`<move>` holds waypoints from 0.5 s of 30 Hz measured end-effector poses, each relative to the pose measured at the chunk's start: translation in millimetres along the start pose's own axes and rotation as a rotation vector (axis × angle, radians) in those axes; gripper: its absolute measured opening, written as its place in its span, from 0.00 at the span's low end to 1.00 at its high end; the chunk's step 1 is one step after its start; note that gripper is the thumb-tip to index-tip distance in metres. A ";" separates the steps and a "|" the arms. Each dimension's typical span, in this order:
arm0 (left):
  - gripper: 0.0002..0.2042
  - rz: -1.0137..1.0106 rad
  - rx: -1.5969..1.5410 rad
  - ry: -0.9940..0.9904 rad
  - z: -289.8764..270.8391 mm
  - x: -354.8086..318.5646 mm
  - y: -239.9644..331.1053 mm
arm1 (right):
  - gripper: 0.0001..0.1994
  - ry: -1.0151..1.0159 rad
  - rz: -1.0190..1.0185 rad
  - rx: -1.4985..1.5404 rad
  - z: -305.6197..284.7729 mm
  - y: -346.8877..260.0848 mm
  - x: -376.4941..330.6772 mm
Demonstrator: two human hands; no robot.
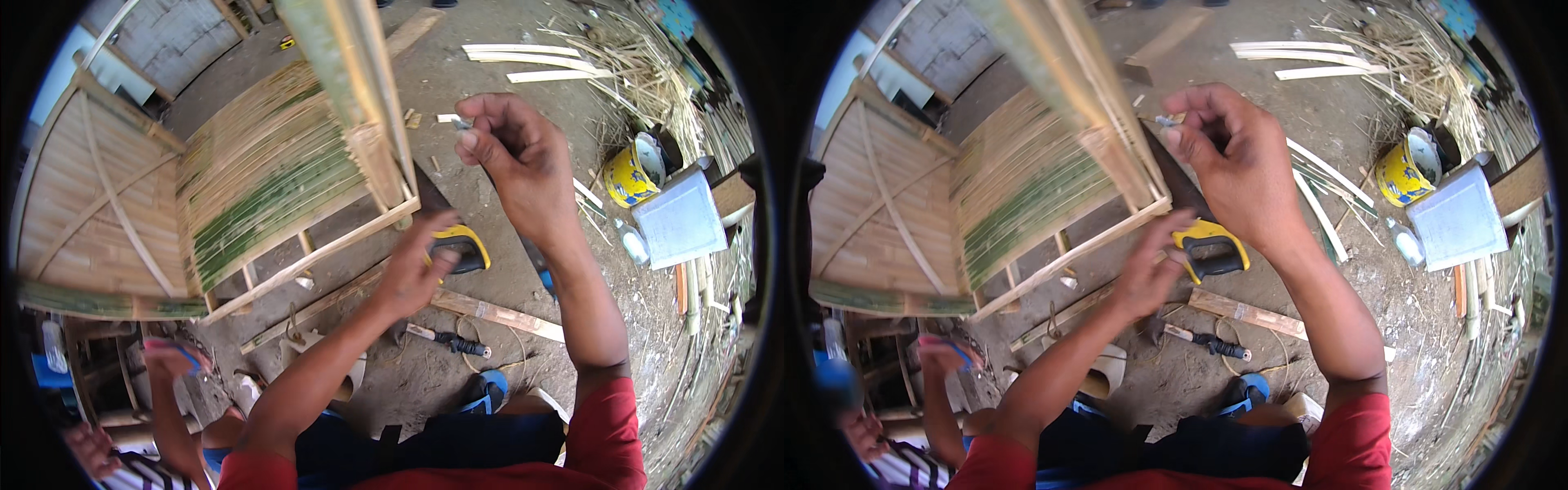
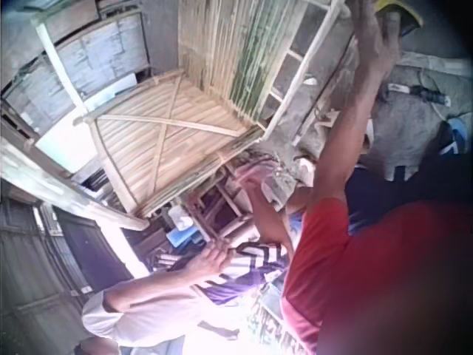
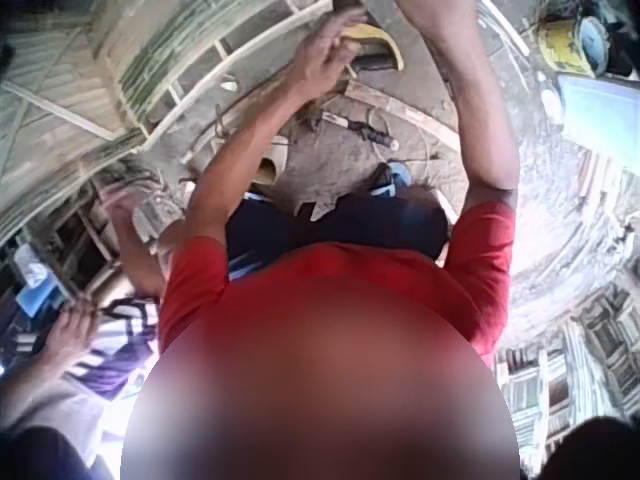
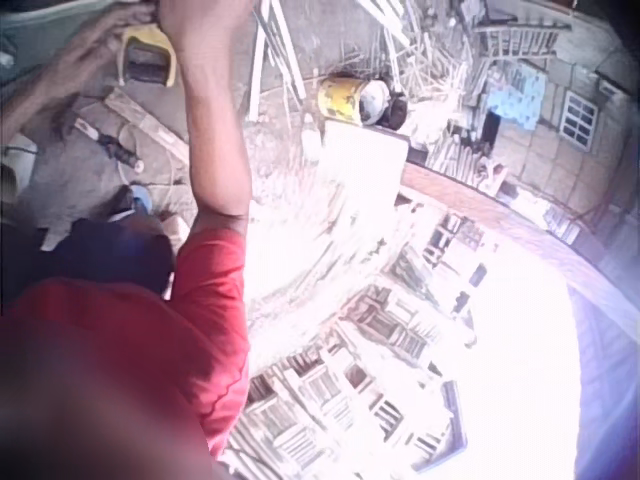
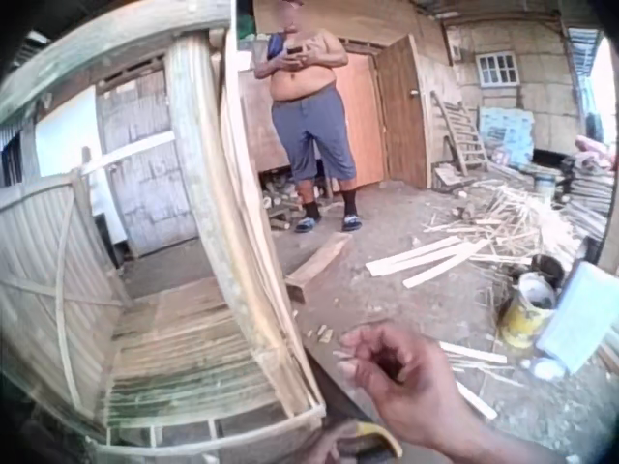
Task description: The person assembles a bamboo frame by nailing thin bamboo strips to a larger structure. They use a hammer to drive nails and a hand saw to cut bamboo pieces to size, working in a cluttered workshop environment.
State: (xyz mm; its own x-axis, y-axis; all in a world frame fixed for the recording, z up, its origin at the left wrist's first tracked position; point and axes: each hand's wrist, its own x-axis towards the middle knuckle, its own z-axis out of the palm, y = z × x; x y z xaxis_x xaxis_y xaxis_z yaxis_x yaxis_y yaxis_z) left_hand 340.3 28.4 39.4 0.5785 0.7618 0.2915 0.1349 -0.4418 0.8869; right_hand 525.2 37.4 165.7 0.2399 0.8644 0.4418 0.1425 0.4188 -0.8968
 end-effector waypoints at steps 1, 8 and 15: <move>0.30 0.059 -0.024 -0.105 14.6 -4.3 10.9 | 0.09 -0.058 0.007 0.020 11.7 -14.1 -11.5; 0.19 -0.082 0.032 0.101 -26.6 -57.8 31.3 | 0.31 -0.121 0.137 0.020 50.9 -24.3 -51.2; 0.29 -0.295 -0.175 0.350 -140.0 -38.0 9.5 | 0.33 -0.567 0.195 -0.440 101.6 44.9 -138.9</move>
State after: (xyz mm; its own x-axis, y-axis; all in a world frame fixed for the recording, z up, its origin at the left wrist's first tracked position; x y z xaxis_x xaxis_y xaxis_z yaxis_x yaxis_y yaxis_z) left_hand 207.0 61.6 87.0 0.2267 0.9693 0.0952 0.0976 -0.1199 0.9880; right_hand 400.8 -35.7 61.7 -0.2148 0.9726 0.0890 0.5481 0.1955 -0.8132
